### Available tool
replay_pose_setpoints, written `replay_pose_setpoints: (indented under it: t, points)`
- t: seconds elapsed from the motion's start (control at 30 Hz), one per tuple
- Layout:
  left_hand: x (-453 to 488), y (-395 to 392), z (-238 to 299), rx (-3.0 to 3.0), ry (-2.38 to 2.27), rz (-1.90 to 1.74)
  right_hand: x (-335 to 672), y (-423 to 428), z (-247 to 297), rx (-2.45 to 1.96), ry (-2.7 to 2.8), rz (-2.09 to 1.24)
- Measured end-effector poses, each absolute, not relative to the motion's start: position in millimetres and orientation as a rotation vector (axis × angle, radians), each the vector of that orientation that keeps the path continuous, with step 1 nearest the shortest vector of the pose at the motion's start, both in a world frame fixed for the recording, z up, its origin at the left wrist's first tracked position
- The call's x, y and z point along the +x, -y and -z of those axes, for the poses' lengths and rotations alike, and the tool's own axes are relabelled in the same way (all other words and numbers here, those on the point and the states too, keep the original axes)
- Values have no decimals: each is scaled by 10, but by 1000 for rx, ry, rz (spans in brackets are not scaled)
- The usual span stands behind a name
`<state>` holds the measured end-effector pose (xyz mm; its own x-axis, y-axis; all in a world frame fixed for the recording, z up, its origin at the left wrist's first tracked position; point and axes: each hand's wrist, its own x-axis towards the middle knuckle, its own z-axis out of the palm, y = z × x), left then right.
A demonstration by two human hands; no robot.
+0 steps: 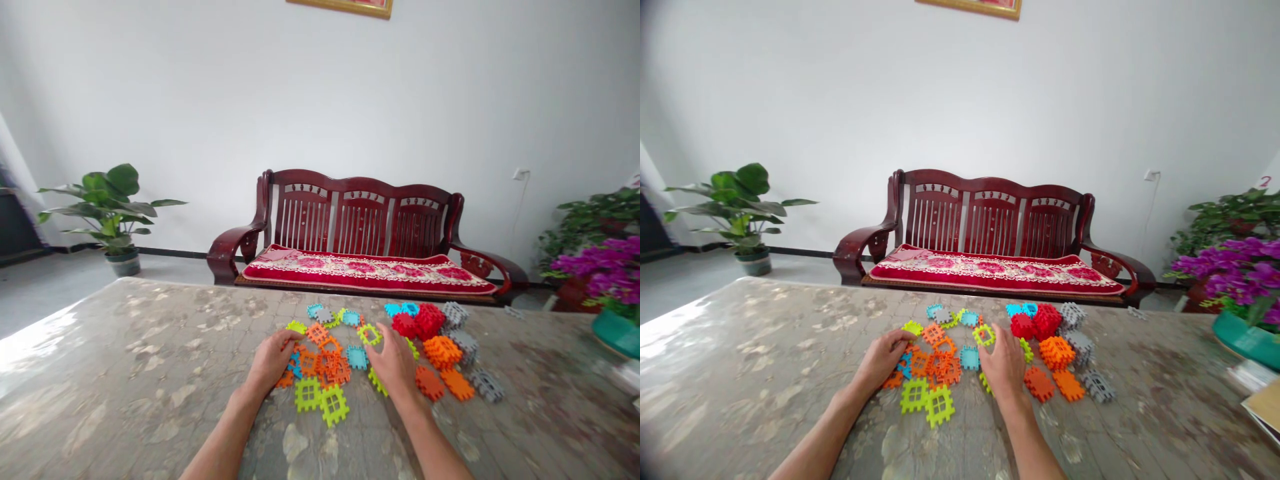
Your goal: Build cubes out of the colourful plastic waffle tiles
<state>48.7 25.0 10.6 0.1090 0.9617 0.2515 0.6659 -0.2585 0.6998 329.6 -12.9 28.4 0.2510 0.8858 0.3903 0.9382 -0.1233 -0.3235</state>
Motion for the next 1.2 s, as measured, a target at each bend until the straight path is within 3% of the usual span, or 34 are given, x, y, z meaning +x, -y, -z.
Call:
replay_pose_setpoints:
  t: [0.37,1.2]
  points:
    - [494,-236,-142,1954,-1607,-956,3809,257,-295,-2322,1451,377]
    - [468,-257,-106,2001,-1582,-975,3814,318,-451,-2511,1476,270]
